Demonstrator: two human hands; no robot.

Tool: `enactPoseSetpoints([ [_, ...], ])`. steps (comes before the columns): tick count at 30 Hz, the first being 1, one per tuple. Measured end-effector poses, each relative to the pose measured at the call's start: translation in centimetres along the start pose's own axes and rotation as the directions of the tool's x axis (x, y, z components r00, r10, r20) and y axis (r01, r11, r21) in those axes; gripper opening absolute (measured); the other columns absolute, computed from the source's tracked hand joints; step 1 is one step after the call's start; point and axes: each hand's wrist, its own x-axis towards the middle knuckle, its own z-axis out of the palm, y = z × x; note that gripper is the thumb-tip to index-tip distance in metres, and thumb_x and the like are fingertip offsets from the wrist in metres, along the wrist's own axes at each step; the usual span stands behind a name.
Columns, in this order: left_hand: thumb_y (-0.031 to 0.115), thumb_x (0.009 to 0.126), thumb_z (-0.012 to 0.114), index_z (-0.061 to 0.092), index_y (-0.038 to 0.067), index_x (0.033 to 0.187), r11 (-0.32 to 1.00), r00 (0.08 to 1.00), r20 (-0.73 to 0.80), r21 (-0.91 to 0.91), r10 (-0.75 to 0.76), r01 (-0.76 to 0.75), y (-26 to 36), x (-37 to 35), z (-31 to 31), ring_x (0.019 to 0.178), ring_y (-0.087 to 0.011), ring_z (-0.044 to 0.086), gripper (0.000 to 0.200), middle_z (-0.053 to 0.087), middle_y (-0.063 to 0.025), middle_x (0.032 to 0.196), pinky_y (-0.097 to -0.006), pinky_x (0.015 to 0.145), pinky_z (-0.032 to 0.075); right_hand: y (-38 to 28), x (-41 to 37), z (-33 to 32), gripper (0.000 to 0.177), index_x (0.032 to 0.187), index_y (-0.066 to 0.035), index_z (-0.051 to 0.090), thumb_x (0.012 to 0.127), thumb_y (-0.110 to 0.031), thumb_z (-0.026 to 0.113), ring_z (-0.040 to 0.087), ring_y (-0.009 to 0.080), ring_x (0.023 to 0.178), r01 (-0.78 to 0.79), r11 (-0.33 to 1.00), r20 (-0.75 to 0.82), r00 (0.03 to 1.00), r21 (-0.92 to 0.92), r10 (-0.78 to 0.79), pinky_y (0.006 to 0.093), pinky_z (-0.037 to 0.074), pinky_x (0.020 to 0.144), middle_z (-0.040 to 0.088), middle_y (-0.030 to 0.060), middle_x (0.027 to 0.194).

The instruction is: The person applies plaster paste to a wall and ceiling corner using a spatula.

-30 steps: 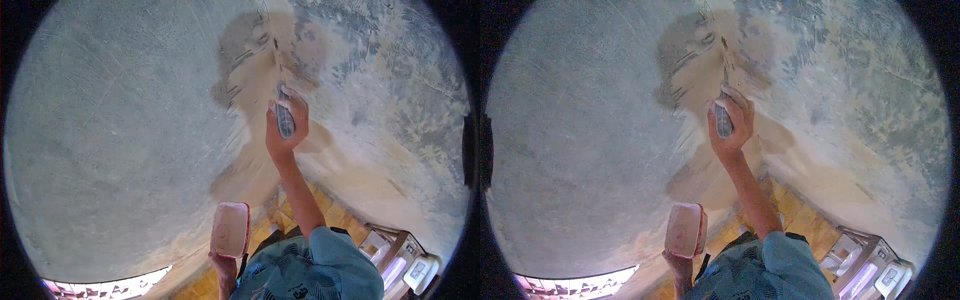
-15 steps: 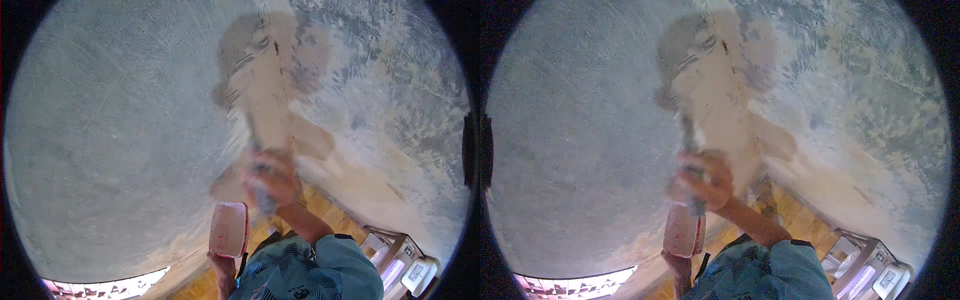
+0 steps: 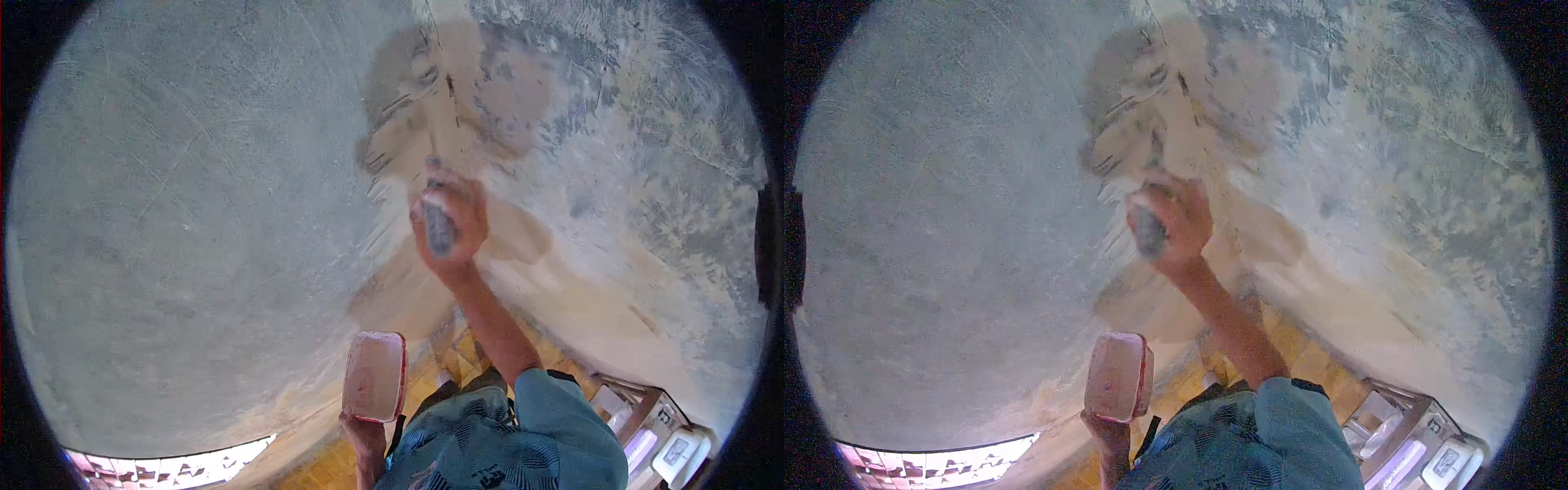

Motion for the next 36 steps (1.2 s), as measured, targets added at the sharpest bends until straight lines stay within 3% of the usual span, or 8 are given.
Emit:
enactPoseSetpoints([
  [2, 0.043, 0.081, 0.055, 0.046, 0.000, 0.129, 0.947, 0.993, 0.055, 0.299, 0.102, -0.114, 0.3, -0.1, 0.5, 0.114, -0.0265, 0.052, 0.065, 0.054, -0.0112, 0.125, -0.0418, 0.095, 0.043, -1.9, -1.0, -0.1, 0.026, 0.088, -0.012, 0.063, 0.066, -0.004, 0.075, 0.062, 0.0260, 0.084, 0.000, 0.999, 0.078, 0.997, 0.047, -0.003, 0.0357, 0.047, 0.074, 0.066, 0.0126, 0.103],
  [4, 0.044, 0.081, 0.055, 0.046, 0.000, 0.129, 0.940, 0.992, 0.065, 0.317, 0.111, -0.126, 0.4, -0.2, 0.6, 0.114, -0.0265, 0.052, 0.065, 0.054, -0.0110, 0.125, -0.0419, 0.095, 0.043, -4.2, -1.7, -0.3, 0.029, 0.090, -0.015, 0.066, 0.065, -0.006, 0.076, 0.063, 0.0242, 0.084, 0.027, 0.993, 0.158, 0.986, 0.114, -0.045, 0.0351, 0.048, 0.074, 0.067, 0.0101, 0.104],
  [6, 0.045, 0.081, 0.055, 0.046, 0.001, 0.129, 0.998, 0.999, 0.025, 0.055, 0.030, -0.031, 0.3, -0.1, 0.6, 0.115, -0.0262, 0.051, 0.066, 0.054, -0.0105, 0.124, -0.0417, 0.096, 0.042, -6.3, -2.2, -0.9, 0.028, 0.093, -0.017, 0.066, 0.068, -0.009, 0.074, 0.063, 0.0238, 0.084, 0.041, 0.981, 0.202, 0.976, 0.190, -0.080, 0.0355, 0.049, 0.073, 0.067, 0.0094, 0.106],
  [12, 0.045, 0.081, 0.056, 0.047, 0.003, 0.128, 0.998, 1.000, -0.004, -0.064, -0.009, 0.008, -0.4, 0.3, 0.5, 0.117, -0.0259, 0.049, 0.064, 0.053, -0.0094, 0.126, -0.0420, 0.098, 0.040, -5.5, -2.1, -3.4, 0.035, 0.100, -0.015, 0.066, 0.067, -0.012, 0.075, 0.064, 0.0247, 0.084, 0.020, 0.983, 0.158, 0.986, 0.183, -0.049, 0.0360, 0.050, 0.071, 0.067, 0.0131, 0.100],
  [15, 0.044, 0.081, 0.055, 0.047, 0.004, 0.128, 0.987, 0.997, 0.029, 0.144, 0.068, -0.072, -0.9, 0.4, -0.1, 0.117, -0.0259, 0.049, 0.062, 0.053, -0.0095, 0.126, -0.0421, 0.097, 0.040, -1.7, -1.3, -3.5, 0.028, 0.094, -0.009, 0.061, 0.069, -0.005, 0.073, 0.063, 0.0285, 0.087, -0.065, 0.998, -0.011, 0.998, 0.026, 0.065, 0.0378, 0.049, 0.074, 0.066, 0.0148, 0.097],
  [24, 0.039, 0.085, 0.053, 0.047, 0.004, 0.128, 1.000, 1.000, 0.017, 0.016, -0.008, 0.007, -1.2, 0.1, 0.2, 0.115, -0.0254, 0.051, 0.056, 0.055, -0.0091, 0.123, -0.0420, 0.096, 0.041, 4.2, -2.3, -2.0, 0.028, 0.093, -0.007, 0.061, 0.069, 0.003, 0.072, 0.062, 0.0306, 0.087, -0.052, 0.999, -0.107, 0.993, -0.001, 0.052, 0.0379, 0.048, 0.075, 0.066, 0.0155, 0.096],
  [33, 0.040, 0.086, 0.051, 0.048, 0.005, 0.128, 0.998, 0.999, -0.037, -0.060, 0.034, -0.036, -0.8, -0.6, 1.3, 0.116, -0.0246, 0.051, 0.054, 0.054, -0.0075, 0.125, -0.0413, 0.097, 0.041, -2.6, -5.5, -3.0, 0.027, 0.091, -0.011, 0.067, 0.067, -0.004, 0.075, 0.063, 0.0273, 0.084, -0.105, 0.980, 0.112, 0.990, 0.168, 0.087, 0.0359, 0.049, 0.072, 0.067, 0.0123, 0.099],
  [36, 0.042, 0.086, 0.050, 0.046, 0.005, 0.129, 0.980, 0.993, 0.040, 0.161, 0.109, -0.114, -1.0, -0.3, 0.7, 0.118, -0.0248, 0.049, 0.057, 0.053, -0.0077, 0.127, -0.0418, 0.099, 0.039, -4.8, -5.4, -3.6, 0.027, 0.093, -0.012, 0.069, 0.068, -0.004, 0.074, 0.063, 0.0256, 0.085, -0.086, 0.957, 0.135, 0.990, 0.275, 0.050, 0.0362, 0.049, 0.072, 0.068, 0.0115, 0.101],
])
